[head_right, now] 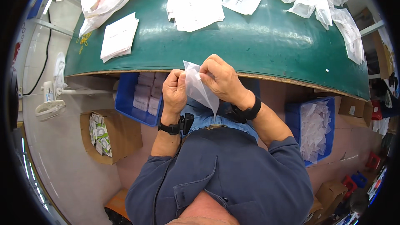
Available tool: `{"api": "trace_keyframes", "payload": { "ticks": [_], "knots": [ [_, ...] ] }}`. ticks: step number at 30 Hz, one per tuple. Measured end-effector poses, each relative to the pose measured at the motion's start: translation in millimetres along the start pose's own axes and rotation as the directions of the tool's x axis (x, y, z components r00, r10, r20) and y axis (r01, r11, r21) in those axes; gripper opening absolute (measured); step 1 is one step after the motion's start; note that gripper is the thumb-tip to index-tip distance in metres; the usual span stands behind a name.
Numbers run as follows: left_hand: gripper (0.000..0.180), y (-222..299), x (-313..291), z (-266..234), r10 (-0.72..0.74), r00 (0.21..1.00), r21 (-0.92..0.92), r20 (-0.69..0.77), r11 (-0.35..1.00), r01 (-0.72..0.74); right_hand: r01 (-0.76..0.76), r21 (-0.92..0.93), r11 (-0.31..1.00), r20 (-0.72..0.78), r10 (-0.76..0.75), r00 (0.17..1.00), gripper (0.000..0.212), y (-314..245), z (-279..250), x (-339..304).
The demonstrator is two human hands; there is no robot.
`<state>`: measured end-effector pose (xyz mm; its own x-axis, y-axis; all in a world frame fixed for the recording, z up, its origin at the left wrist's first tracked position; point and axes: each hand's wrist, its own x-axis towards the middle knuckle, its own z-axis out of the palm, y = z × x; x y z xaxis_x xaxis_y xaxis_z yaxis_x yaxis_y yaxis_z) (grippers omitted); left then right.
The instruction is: The person picks up a plastic bag, opens it by hand, and turns it over to inspect it. They then place the bag onto a stack of bags on the table and repeat the process.
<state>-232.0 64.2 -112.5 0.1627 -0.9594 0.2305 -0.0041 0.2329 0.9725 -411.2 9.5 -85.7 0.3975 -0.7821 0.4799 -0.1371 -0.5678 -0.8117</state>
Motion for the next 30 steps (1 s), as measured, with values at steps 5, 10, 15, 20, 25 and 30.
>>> {"api": "trace_keyframes", "payload": {
  "ticks": [5,10,15,20,25,30],
  "knots": [
    [0.023,-11,7,-23,-0.077,0.967,-0.214,-0.245,0.977,0.024,-0.067,-0.019,0.998,-0.078,0.065,0.995,0.013,0,-19,-6],
    [0.024,-4,22,-18,-0.024,0.971,-0.212,-0.239,0.977,-0.028,-0.163,0.069,0.984,-0.002,0.164,0.986,0.014,3,-10,-5],
    [0.022,-5,22,-16,-0.084,0.941,-0.355,-0.329,0.934,-0.041,-0.170,0.174,0.970,0.106,0.153,0.983,0.024,-2,-4,-19],
    [0.020,0,15,-16,0.010,0.969,-0.386,-0.248,0.916,-0.108,-0.316,0.278,0.907,0.083,0.305,0.949,0.022,-8,-3,-13],
    [0.022,-9,9,-23,0.152,0.957,-0.161,-0.248,0.967,-0.195,-0.017,0.082,0.996,0.128,0.006,0.992,0.019,8,-8,-21],
    [0.021,-4,17,-29,-0.057,0.973,-0.538,-0.224,0.839,-0.075,-0.140,0.105,0.985,0.020,0.138,0.990,0.022,3,-11,-19]
  ]
}}
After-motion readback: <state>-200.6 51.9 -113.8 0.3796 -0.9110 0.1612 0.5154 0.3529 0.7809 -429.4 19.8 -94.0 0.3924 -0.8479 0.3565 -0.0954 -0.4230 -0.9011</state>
